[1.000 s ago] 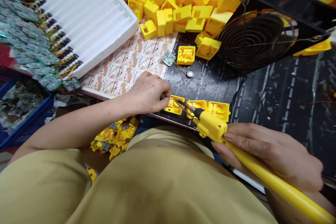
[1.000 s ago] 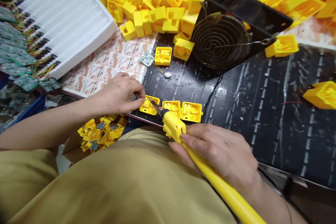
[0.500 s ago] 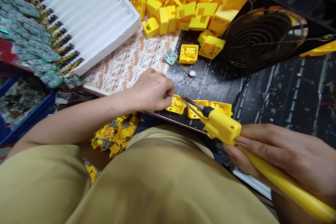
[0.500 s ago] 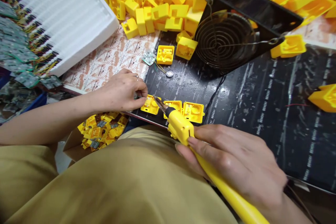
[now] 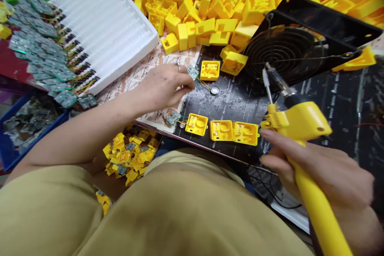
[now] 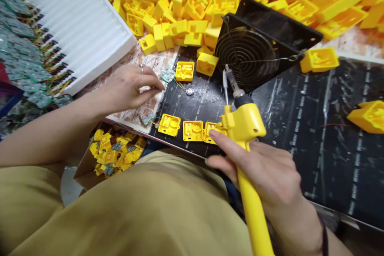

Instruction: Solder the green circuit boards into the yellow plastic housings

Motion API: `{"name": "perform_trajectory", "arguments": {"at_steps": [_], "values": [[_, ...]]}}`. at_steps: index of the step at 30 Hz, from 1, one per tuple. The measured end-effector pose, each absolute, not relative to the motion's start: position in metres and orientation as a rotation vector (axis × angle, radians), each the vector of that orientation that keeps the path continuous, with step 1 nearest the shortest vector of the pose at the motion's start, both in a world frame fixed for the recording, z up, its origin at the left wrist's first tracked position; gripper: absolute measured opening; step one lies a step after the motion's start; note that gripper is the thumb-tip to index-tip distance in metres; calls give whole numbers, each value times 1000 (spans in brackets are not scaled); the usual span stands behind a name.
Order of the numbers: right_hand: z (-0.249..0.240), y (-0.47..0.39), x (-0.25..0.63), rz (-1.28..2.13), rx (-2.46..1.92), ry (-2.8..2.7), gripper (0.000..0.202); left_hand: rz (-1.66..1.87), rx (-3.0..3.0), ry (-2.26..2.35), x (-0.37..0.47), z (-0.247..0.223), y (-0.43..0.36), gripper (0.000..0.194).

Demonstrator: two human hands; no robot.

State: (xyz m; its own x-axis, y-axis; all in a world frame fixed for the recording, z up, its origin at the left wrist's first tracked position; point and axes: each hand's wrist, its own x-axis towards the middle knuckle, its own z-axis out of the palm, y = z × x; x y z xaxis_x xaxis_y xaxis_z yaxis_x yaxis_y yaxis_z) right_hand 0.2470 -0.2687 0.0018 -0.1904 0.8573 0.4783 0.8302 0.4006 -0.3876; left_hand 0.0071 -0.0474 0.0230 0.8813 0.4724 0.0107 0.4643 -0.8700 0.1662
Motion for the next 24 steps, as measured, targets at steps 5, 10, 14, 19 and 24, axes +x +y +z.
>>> {"name": "perform_trajectory", "arguments": {"at_steps": [5, 10, 14, 19, 24], "values": [[-15, -237, 249, 94, -1290, -2192, 24, -21, 3117, 432, 24, -11, -9, 27], [-35, -228, 242, 192, -1254, -2220, 30, 185, 2976, 493, 16, -23, -11, 14], [-47, -229, 225, 89, -1356, -2088, 32, 528, 2539, 657, -11, -11, -18, 16], [-43, -224, 205, -14, -1380, -2006, 46, 568, 2096, 796, -9, 13, -32, 19], [-3, -247, 220, -89, -1306, -1944, 25, 191, 2498, 585, 13, 20, -74, 15]]}}
